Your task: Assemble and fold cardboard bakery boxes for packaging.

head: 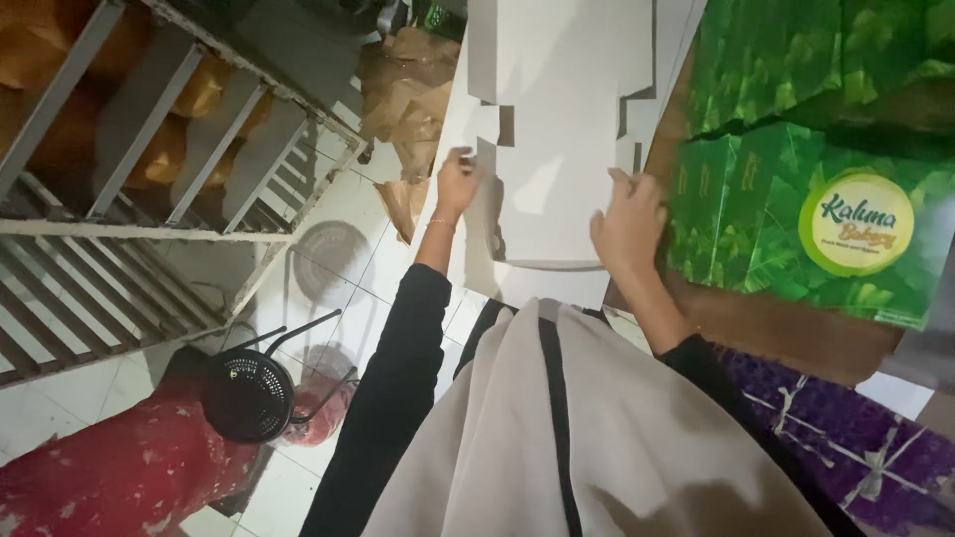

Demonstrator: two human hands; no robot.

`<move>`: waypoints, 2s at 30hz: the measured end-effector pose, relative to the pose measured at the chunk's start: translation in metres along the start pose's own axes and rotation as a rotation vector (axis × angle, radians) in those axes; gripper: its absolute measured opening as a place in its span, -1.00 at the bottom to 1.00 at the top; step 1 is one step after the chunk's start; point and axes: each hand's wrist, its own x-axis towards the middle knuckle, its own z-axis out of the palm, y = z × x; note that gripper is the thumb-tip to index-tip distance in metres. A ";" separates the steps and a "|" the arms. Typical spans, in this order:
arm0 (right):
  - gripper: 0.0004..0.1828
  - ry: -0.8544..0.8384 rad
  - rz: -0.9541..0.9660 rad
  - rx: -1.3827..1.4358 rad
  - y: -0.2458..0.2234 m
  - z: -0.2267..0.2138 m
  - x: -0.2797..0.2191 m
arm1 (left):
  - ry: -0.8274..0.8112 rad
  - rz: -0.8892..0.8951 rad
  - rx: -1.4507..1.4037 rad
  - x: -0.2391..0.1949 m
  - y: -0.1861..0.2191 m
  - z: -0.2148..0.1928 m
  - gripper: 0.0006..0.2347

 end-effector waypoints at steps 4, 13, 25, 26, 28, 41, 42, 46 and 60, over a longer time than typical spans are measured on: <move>-0.62 0.064 -0.291 -0.017 -0.028 0.015 0.047 | -0.081 0.022 -0.048 0.023 -0.036 0.028 -0.71; -0.65 -0.138 -0.271 0.227 -0.096 0.060 0.178 | 0.059 0.039 0.006 -0.021 0.018 0.029 -0.86; -0.77 -0.341 -0.159 0.272 -0.071 0.095 0.209 | 0.036 -0.002 -0.131 -0.042 0.031 0.016 -0.88; -0.80 -0.356 -0.141 0.328 -0.076 0.081 0.192 | -0.016 -0.092 -0.108 -0.045 0.037 0.013 -0.82; -0.78 -0.380 -0.133 0.355 -0.076 0.060 0.172 | 0.001 -0.088 -0.126 -0.048 0.038 0.016 -0.82; -0.56 -0.433 -0.127 0.546 -0.055 0.047 0.100 | 0.169 -0.035 -0.265 -0.063 0.035 0.040 -0.82; -0.56 -0.432 -0.126 0.547 -0.055 0.047 0.097 | 0.167 -0.034 -0.265 -0.063 0.034 0.042 -0.82; -0.60 -0.391 -0.114 0.521 -0.051 0.050 0.092 | 0.202 -0.045 -0.285 -0.069 0.039 0.043 -0.84; -0.57 -0.379 -0.085 0.596 -0.032 0.050 0.095 | 0.242 0.040 -0.348 -0.080 0.051 0.034 -0.83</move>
